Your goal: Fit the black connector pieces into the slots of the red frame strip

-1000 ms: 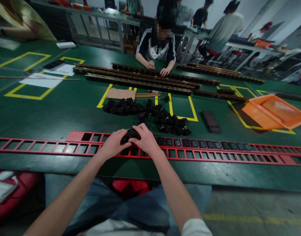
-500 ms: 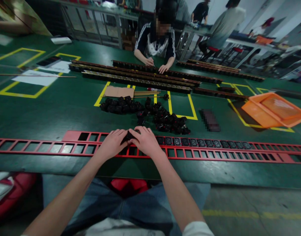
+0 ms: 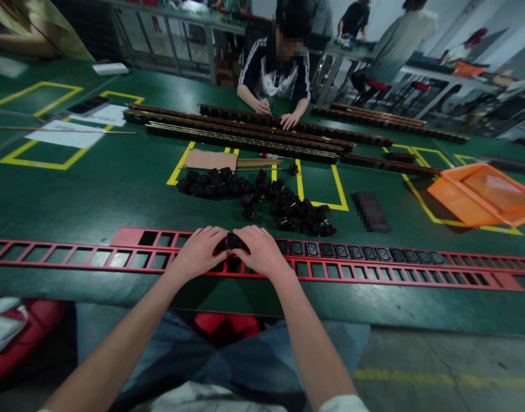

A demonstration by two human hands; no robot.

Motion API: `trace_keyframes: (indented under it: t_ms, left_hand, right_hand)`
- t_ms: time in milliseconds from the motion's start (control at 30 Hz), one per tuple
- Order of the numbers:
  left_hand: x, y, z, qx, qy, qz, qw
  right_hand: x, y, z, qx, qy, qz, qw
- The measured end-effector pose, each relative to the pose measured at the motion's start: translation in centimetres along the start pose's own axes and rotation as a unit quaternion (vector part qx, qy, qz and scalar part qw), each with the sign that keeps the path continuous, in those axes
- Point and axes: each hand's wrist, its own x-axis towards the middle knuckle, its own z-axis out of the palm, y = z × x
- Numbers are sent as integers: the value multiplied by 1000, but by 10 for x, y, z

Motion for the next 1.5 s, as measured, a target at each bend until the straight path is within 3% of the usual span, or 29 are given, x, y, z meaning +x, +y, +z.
trace_keyframes:
  t_ms: [933, 1500]
  left_hand:
    - [-2, 4, -2, 9, -6, -10, 1000]
    - [-2, 7, -4, 4, -4, 0, 1000]
  right_hand:
    - [-5, 4, 16, -35, 37, -4, 999]
    - [-2, -8, 7, -76, -18, 40, 996]
